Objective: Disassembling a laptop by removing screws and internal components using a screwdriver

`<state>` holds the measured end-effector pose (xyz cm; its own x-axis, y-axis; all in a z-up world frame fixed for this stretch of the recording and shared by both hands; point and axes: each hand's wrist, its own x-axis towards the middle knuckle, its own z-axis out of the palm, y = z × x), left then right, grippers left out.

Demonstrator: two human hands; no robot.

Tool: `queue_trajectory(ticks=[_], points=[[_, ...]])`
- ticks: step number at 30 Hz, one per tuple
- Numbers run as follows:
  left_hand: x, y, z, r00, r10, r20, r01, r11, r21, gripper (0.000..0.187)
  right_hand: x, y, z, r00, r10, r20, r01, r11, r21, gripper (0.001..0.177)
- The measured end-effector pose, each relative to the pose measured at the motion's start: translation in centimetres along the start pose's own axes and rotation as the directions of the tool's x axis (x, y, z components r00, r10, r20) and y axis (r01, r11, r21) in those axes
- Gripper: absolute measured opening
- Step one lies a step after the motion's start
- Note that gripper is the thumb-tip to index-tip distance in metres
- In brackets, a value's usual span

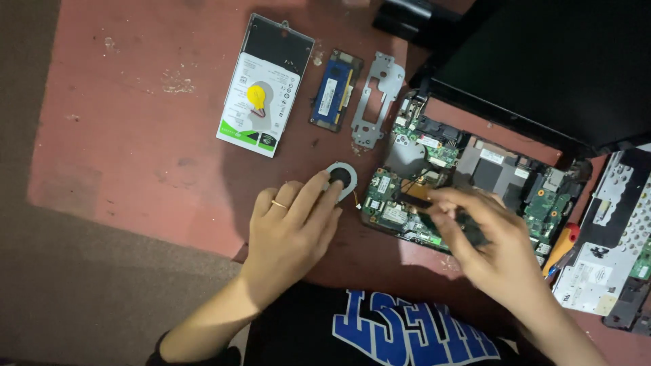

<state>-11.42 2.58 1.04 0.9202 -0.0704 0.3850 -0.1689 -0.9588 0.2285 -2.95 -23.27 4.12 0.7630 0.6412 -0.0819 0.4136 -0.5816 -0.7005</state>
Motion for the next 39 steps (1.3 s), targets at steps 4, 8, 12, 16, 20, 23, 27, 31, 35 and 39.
queue_trajectory(ticks=[4, 8, 12, 16, 20, 23, 27, 31, 35, 39], points=[[-0.2, 0.3, 0.7, 0.999, 0.016, -0.031, -0.015, 1.000, 0.026, 0.016, -1.9, 1.0, -0.3, 0.976, 0.171, -0.138, -0.170, 0.985, 0.016, 0.028], [0.7, 0.5, 1.0, 0.998, -0.035, -0.048, 0.041, 0.990, 0.134, 0.015, -3.1, 1.1, -0.9, 0.949, 0.216, -0.228, -0.228, 0.973, -0.028, 0.024], [1.0, 0.4, 1.8, 0.996, -0.065, -0.053, 0.073, 0.986, 0.153, 0.015, -4.0, 0.7, -2.2, 0.926, 0.259, -0.275, -0.266, 0.964, 0.013, 0.023], [1.2, 0.4, 1.7, 0.994, -0.100, -0.048, 0.107, 0.981, 0.162, 0.016, -4.8, 0.9, -3.1, 0.879, 0.341, -0.335, -0.328, 0.940, 0.095, 0.019], [1.3, 0.4, 1.8, 0.993, -0.113, -0.038, 0.117, 0.981, 0.157, 0.017, -5.6, 1.2, -3.5, 0.861, 0.359, -0.360, -0.337, 0.933, 0.124, 0.015], [1.5, 0.4, 1.6, 0.993, -0.119, -0.021, 0.121, 0.979, 0.167, 0.017, -6.6, 1.2, -4.4, 0.839, 0.391, -0.378, -0.413, 0.910, 0.025, 0.015], [1.7, 0.3, 1.4, 0.996, -0.087, -0.033, 0.091, 0.985, 0.149, 0.016, -10.3, 3.5, -5.4, 0.802, 0.420, -0.424, -0.452, 0.892, 0.028, 0.019], [2.1, 0.5, 0.6, 0.998, -0.068, 0.006, 0.065, 0.979, 0.191, 0.020, -13.4, 4.8, -5.8, 0.719, 0.497, -0.487, -0.562, 0.827, 0.014, 0.023], [3.4, 1.1, -0.8, 0.980, 0.137, 0.142, -0.152, 0.983, 0.102, 0.032, -13.7, 4.4, -5.0, 0.710, 0.432, -0.557, -0.493, 0.869, 0.046, 0.018], [5.2, 2.0, -0.7, 0.933, 0.298, 0.202, -0.298, 0.954, -0.035, 0.021, -9.7, 1.8, -4.2, 0.816, 0.400, -0.416, -0.452, 0.891, -0.030, 0.020]])
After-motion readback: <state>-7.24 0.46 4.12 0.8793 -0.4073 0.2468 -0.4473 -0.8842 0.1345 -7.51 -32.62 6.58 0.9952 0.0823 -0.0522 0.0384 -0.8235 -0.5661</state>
